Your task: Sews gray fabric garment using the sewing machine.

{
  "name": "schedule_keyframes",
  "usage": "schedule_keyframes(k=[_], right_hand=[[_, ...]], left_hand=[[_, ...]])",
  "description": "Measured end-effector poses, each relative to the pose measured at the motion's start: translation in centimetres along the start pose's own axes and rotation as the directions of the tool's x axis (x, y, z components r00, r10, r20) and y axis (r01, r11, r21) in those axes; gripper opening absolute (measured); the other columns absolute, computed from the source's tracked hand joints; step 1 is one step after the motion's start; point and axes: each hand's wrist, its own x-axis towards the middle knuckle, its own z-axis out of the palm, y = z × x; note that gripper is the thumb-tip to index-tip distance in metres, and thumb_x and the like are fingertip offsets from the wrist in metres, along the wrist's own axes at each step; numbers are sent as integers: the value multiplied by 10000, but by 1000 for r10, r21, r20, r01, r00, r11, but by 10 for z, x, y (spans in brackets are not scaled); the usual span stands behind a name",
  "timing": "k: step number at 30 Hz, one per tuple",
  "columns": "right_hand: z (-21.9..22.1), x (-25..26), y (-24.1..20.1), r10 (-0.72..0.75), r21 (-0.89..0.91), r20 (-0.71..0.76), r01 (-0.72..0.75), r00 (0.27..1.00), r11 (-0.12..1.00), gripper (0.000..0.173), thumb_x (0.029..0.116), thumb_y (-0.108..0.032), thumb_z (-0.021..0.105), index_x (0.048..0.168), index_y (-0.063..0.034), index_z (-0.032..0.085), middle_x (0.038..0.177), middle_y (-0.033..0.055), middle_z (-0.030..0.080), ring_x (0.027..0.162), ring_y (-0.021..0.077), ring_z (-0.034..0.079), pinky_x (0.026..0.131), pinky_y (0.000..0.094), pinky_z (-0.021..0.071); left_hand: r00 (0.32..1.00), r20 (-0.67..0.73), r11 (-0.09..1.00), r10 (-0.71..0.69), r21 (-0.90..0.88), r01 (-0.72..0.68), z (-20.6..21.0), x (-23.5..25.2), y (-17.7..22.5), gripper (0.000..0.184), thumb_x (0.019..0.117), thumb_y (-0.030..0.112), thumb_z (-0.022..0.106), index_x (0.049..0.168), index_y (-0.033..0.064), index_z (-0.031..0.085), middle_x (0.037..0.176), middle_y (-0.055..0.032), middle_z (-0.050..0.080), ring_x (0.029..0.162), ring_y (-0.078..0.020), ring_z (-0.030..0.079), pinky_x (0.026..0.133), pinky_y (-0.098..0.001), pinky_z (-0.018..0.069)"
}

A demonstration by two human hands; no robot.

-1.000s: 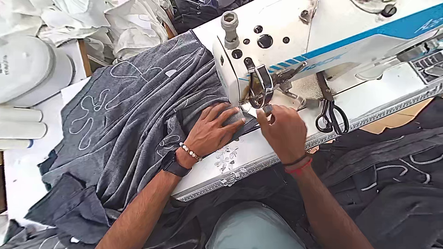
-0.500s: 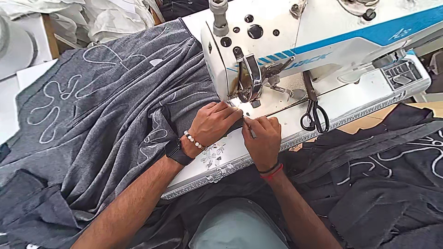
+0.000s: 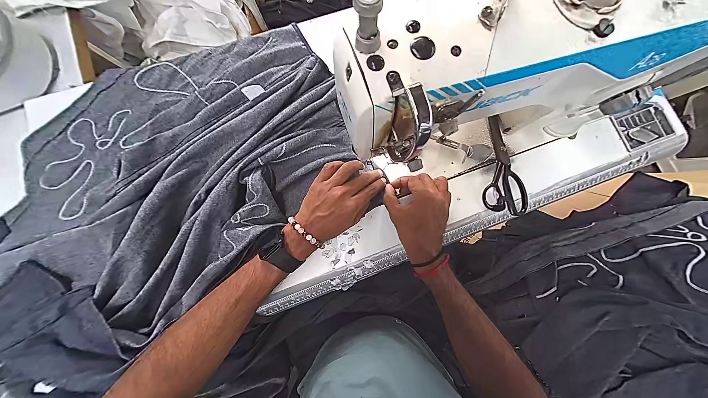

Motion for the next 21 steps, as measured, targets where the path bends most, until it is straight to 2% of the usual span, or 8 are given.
schedule_keyframes(k=[3,6,8,10,13,15,18,21], right_hand=[[9,-9,0,-202,-98,-90,193,975,976,162,953,-321,657,922,-184,738,903,8,663,927,248,588,772,441,415],[7,-22,6,-325,-122,-51,317,944,941,199,1003,-294,599,1058,-210,772,1054,2,691,1040,239,585,846,450,403],[-2,-27,11,-309,-65,-2,308,951,949,229,981,-250,600,1103,-251,793,1108,-23,700,1067,207,596,865,443,410],[-12,-26,17,-253,56,0,253,967,966,200,949,-198,639,1059,-222,804,1111,-21,738,1050,191,655,860,440,490],[-20,-15,27,-276,130,20,271,961,954,227,946,-168,638,1132,-171,768,1141,26,728,1026,210,670,830,426,529],[-17,-6,30,-361,112,81,351,929,930,255,957,-221,639,1184,-161,739,1164,40,718,1023,227,661,819,430,516],[-7,4,31,-451,101,21,447,892,889,187,999,-250,654,1123,-201,785,1090,21,739,968,208,668,797,402,505],[-3,3,32,-503,99,-18,502,864,859,190,1011,-173,621,1088,-214,789,1150,-5,745,1057,195,667,848,399,501]], left_hand=[[1000,-3,1000,-9,-14,9,0,0,-1,320,1020,198,527,1268,174,728,1343,3,685,1268,-256,586,1067,-441,416],[1000,21,998,18,-57,-17,-3,0,-5,322,1025,227,525,1284,197,715,1358,-3,673,1285,-261,574,1079,-449,414],[999,31,997,42,-67,-40,-5,-1,-8,338,1049,338,519,1297,231,722,1374,0,667,1308,-259,560,1104,-452,393],[997,34,997,63,-37,-62,-6,-3,-9,391,1050,451,514,1309,244,722,1390,-5,656,1332,-263,538,1131,-458,362],[999,-11,998,52,20,-52,-5,-2,-2,336,1043,381,545,1252,220,753,1321,-19,688,1292,-278,557,1105,-468,376],[997,-21,996,-72,-55,71,-4,1,9,271,1013,333,587,1141,212,792,1218,-21,715,1258,-277,571,1075,-473,397],[952,11,919,-305,-259,298,-2,4,17,226,956,353,638,958,221,821,1159,-20,699,1231,-268,555,1020,-485,408],[928,23,897,-373,-246,367,1,-3,14,289,1016,367,542,1111,237,783,1282,-46,657,1293,-289,515,1007,-494,402]])
